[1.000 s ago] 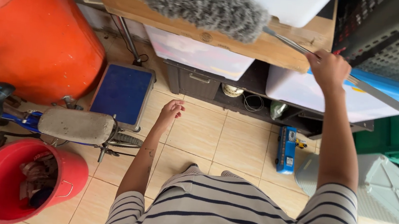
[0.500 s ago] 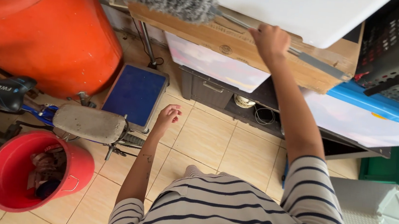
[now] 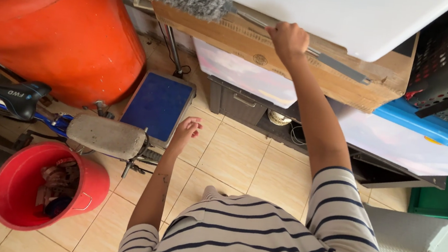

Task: The person uses a long-handled duster to wipe dust from stacked storage bins, a cardboard box, and a blue platform scale in a cluttered garage. The person moves around the area to reach different surfaces and continues dusting along the floor and nearby shelving.

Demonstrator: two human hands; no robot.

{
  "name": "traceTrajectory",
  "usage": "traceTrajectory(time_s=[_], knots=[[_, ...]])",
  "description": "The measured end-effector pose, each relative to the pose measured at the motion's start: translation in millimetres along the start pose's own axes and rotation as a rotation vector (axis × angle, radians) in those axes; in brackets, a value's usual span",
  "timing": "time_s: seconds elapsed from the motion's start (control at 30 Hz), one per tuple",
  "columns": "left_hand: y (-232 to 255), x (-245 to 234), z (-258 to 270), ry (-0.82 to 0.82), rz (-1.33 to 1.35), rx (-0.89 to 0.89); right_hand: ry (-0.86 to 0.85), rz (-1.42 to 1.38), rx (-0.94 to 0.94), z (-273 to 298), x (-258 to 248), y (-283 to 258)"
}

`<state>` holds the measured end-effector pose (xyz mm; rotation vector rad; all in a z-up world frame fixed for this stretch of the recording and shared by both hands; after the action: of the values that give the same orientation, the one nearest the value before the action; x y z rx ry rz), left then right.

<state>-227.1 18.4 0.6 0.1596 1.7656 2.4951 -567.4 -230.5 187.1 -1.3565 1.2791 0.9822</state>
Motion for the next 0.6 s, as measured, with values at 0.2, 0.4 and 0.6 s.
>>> traceTrajectory(time_s=[0.2, 0.4, 0.6], knots=[[5.6, 3.7, 7.6, 0.006, 0.039, 0.018, -0.088, -0.076, 0.069, 57.7, -25.7, 76.9], [-27.0, 20.7, -1.0, 0.041, -0.081, 0.069, 0.071, 0.118, 0.111, 128.6, -40.4, 182.7], [-26.4, 63.1, 20.1, 0.055, -0.09, 0.08, 0.195, 0.158, 0.174, 199.8, -66.1, 275.9]])
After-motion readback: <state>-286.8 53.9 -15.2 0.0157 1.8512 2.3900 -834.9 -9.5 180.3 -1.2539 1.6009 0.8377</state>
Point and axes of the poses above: each hand's wrist, its own z-axis away from the middle knuckle, its own x-axis out of the palm, y = z × x, the point moved 7 cm from there along -z, towards the middle knuckle
